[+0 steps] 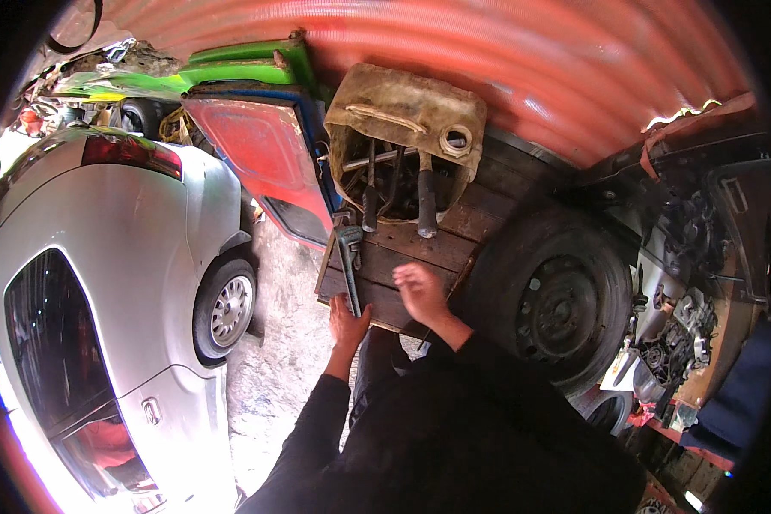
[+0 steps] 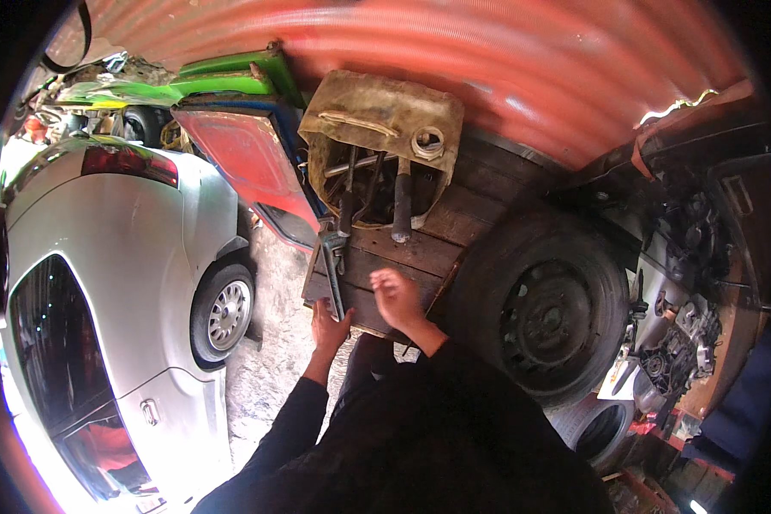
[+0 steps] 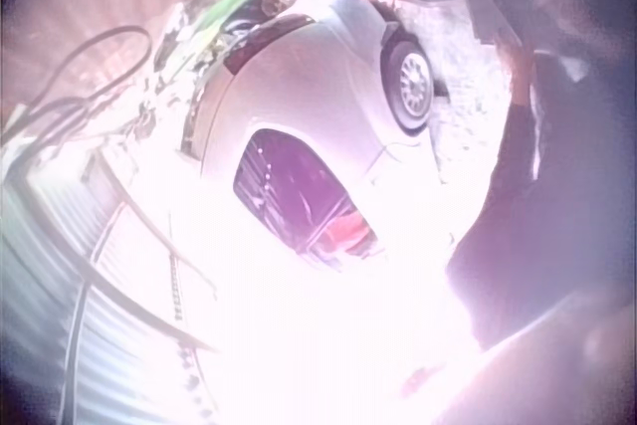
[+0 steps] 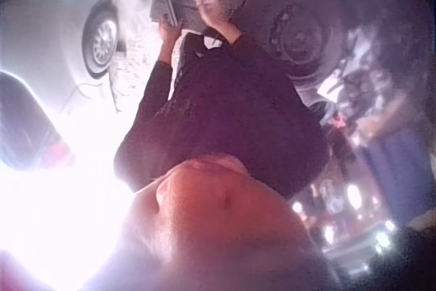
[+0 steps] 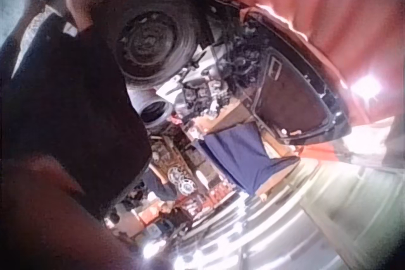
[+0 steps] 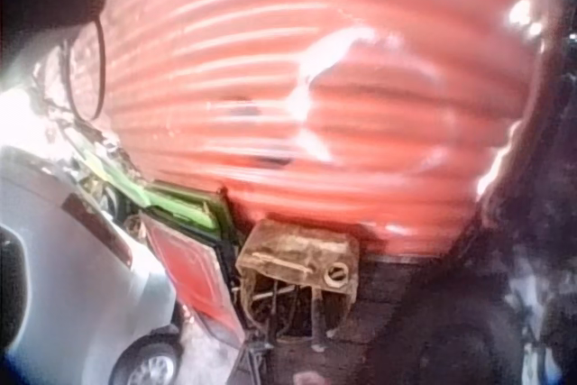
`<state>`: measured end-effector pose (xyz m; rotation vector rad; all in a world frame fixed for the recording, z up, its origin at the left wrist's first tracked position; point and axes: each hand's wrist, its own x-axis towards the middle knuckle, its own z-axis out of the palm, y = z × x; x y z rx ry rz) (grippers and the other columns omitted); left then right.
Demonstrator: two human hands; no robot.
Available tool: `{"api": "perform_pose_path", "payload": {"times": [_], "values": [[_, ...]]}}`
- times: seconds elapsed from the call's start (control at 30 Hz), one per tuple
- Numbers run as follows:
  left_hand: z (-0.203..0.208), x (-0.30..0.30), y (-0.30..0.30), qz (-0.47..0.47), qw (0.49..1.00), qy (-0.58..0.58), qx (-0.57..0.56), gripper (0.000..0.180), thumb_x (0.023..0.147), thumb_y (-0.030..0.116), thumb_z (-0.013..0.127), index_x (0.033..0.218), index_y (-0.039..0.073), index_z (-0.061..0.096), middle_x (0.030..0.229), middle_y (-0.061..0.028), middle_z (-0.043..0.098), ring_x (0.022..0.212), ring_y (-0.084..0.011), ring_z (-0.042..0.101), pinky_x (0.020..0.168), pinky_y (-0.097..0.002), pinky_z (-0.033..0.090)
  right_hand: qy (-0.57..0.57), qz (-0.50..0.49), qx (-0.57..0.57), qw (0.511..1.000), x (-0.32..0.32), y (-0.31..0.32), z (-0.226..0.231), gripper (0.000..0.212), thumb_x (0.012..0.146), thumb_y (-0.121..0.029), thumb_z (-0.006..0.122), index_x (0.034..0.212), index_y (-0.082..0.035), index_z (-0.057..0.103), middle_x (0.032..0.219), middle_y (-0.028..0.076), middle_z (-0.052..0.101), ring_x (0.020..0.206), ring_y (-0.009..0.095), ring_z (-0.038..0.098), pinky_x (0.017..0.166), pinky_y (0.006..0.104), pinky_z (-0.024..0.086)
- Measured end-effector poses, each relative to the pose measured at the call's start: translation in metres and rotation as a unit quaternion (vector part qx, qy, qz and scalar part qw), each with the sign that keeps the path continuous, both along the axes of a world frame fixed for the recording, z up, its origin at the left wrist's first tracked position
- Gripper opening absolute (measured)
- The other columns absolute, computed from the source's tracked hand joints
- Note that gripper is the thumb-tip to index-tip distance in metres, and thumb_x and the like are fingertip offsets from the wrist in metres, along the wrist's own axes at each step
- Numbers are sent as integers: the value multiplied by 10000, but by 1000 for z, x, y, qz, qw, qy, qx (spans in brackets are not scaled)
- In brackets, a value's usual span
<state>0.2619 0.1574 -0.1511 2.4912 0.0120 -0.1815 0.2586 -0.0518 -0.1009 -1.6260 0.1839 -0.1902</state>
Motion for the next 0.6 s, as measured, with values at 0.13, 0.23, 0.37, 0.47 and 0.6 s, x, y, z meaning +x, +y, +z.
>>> {"api": "perform_pose_path", "payload": {"times": [0.13, 0.23, 0.37, 0.47, 0.6], "values": [[-32, 11, -9, -10, 980, 159, 123, 708, 812, 376, 808, 1321, 24, 464, 1272, -229, 593, 1122, -426, 659, 897, -519, 568, 153, 50, -171, 972, 49, 32, -56, 368, 938, -127, 699, 1274, -7, 604, 1187, 192, 700, 1029, 293, 713, 875, 385, 573], [-31, 16, -13, 11, 979, 173, 105, 639, 817, 302, 790, 1288, 18, 463, 1198, -259, 631, 1078, -461, 657, 894, -541, 548, 196, -1, -246, 949, 101, 50, -78, 550, 880, -291, 761, 1313, -8, 575, 1225, 236, 680, 1087, 412, 685, 943, 485, 549], [-34, 14, -5, -22, 980, 171, 101, 609, 822, 227, 771, 1288, 10, 444, 1195, -262, 618, 1087, -460, 650, 897, -540, 542, 291, -5, -266, 919, 145, 71, -57, 881, 795, -502, 818, 1432, 2, 477, 1366, 251, 618, 1216, 411, 635, 1039, 501, 499], [-37, 14, -3, -63, 977, 177, 104, 659, 868, 208, 737, 1387, -18, 399, 1315, -242, 554, 1152, -432, 640, 922, -503, 562, 275, -16, -323, 905, 152, 84, -62, 977, 756, -517, 841, 1473, -3, 423, 1399, 259, 593, 1270, 423, 598, 1079, 499, 471], [-38, 5, 2, -66, 981, 167, 76, 713, 845, 184, 738, 1421, -30, 376, 1356, -269, 540, 1179, -450, 616, 950, -517, 539, 273, -8, -274, 922, 160, 77, -77, 842, 701, -464, 886, 1306, -8, 518, 1289, 241, 637, 1185, 407, 637, 997, 473, 512]]}}
